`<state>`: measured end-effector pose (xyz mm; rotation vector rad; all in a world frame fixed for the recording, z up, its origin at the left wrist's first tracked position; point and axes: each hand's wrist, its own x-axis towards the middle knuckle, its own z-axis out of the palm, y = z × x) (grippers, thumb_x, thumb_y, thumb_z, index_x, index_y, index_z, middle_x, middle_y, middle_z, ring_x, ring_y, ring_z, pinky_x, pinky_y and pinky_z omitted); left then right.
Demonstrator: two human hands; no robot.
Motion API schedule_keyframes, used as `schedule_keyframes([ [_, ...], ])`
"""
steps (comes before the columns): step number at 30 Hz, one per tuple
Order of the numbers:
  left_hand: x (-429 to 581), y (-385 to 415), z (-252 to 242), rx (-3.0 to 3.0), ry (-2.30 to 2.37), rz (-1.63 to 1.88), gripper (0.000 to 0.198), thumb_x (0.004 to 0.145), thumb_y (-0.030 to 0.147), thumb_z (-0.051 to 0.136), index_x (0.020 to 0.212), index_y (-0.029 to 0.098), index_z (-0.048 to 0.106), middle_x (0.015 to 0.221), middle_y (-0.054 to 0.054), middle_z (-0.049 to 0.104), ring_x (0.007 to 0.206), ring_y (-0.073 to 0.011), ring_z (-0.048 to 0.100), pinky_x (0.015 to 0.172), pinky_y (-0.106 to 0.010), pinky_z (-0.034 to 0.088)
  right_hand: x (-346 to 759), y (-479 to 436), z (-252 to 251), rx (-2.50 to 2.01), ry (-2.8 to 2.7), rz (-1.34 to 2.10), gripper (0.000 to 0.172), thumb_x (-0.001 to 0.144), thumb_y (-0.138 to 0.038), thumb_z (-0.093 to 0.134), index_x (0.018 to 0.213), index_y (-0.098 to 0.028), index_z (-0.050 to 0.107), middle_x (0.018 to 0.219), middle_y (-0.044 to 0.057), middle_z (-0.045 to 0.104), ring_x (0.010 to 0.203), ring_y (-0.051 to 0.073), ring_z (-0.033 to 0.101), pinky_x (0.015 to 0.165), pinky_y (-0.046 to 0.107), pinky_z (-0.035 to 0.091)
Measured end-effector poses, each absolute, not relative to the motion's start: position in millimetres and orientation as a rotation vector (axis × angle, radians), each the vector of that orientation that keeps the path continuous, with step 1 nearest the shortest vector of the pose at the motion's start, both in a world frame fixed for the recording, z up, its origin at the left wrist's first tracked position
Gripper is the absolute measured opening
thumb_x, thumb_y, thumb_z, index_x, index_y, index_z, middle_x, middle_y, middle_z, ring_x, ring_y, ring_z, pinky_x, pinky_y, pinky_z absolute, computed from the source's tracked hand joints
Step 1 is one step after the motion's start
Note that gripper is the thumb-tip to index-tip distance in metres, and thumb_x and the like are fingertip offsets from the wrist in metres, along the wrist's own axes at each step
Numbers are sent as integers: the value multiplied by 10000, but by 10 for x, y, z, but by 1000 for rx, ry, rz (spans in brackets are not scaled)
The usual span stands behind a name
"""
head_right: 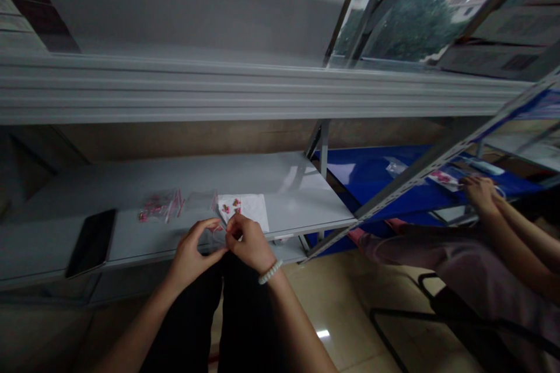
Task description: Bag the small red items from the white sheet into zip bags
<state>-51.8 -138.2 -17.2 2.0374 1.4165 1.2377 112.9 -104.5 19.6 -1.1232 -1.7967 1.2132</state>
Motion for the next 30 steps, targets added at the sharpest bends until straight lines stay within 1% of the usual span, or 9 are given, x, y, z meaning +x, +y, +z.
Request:
schedule_keyframes([
  [3, -531, -1266, -148, 1985, 1331, 1241, 468, 713, 234, 726, 1136, 221, 527, 1050, -62, 649, 975, -211, 622, 879, -365, 495, 1201, -1008, 217, -1064, -1717, 1302, 39, 761, -203, 598, 768, -169, 580, 709, -1, 589, 628, 119, 556, 582, 234, 441],
  [6, -555, -1046, -48, 2032, 1265, 1218, 472, 709, 253, 732, 1130, 221, 523, 1043, -50, 652, 967, -200, 624, 875, -341, 491, 1330, -887, 193, -1052, -1468, 1448, 214, 808, -378, 603, 807, -164, 622, 765, 37, 641, 707, 152, 609, 593, 246, 469],
  [8, -556, -828, 39, 2137, 1234, 1138, 466, 709, 267, 730, 1125, 217, 526, 1040, -49, 650, 955, -195, 625, 857, -321, 494, 1407, -738, 118, -1025, -1221, 1501, 294, 808, -447, 600, 858, -161, 651, 835, 71, 682, 802, 188, 647, 662, 280, 503],
  [12, -458, -304, 139, 2465, 1202, 757, 485, 685, 251, 733, 1125, 181, 541, 1069, -61, 643, 952, -192, 617, 846, -291, 486, 1433, -314, -201, -901, -843, 1431, 380, 788, -511, 592, 911, -163, 682, 924, 107, 720, 947, 232, 662, 854, 359, 503],
  [16, -267, 125, 53, 2571, 1142, 550, 478, 634, 205, 737, 1085, 167, 585, 1069, -71, 665, 967, -212, 615, 867, -292, 477, 1317, 72, -601, -922, -752, 1283, 458, 779, -571, 552, 958, -169, 679, 1077, 127, 704, 1065, 243, 633, 968, 390, 458],
  [21, -72, 398, -144, 2648, 1138, 324, 485, 638, 206, 709, 1107, 193, 585, 1124, -68, 661, 1046, -220, 603, 915, -286, 456, 1239, 279, -924, -969, -807, 1199, 567, 774, -628, 496, 1001, -141, 675, 1146, 161, 675, 1094, 268, 618, 977, 431, 453],
  [24, -1, 482, -215, 2675, 1163, 210, 543, 629, 224, 711, 1151, 186, 567, 1153, -84, 652, 1071, -230, 597, 920, -284, 452, 1245, 297, -993, -985, -839, 1156, 592, 793, -643, 462, 1039, -147, 671, 1179, 144, 662, 1130, 258, 595, 994, 422, 439],
  [27, 49, 543, -249, 2687, 1201, 109, 504, 629, 219, 698, 1120, 185, 586, 1144, -90, 660, 1046, -232, 612, 891, -280, 461, 1258, 287, -1005, -968, -887, 1125, 600, 830, -646, 405, 1076, -163, 663, 1214, 121, 647, 1155, 240, 578, 1011, 396, 423],
  [30, 92, 579, -257, 2701, 1215, 31, 469, 613, 214, 699, 1073, 179, 610, 1102, -97, 678, 1006, -237, 630, 859, -275, 469, 1271, 277, -990, -1018, -970, 1097, 616, 853, -652, 349, 1078, -173, 665, 1168, 103, 671, 1111, 236, 596, 992, 390, 432],
])
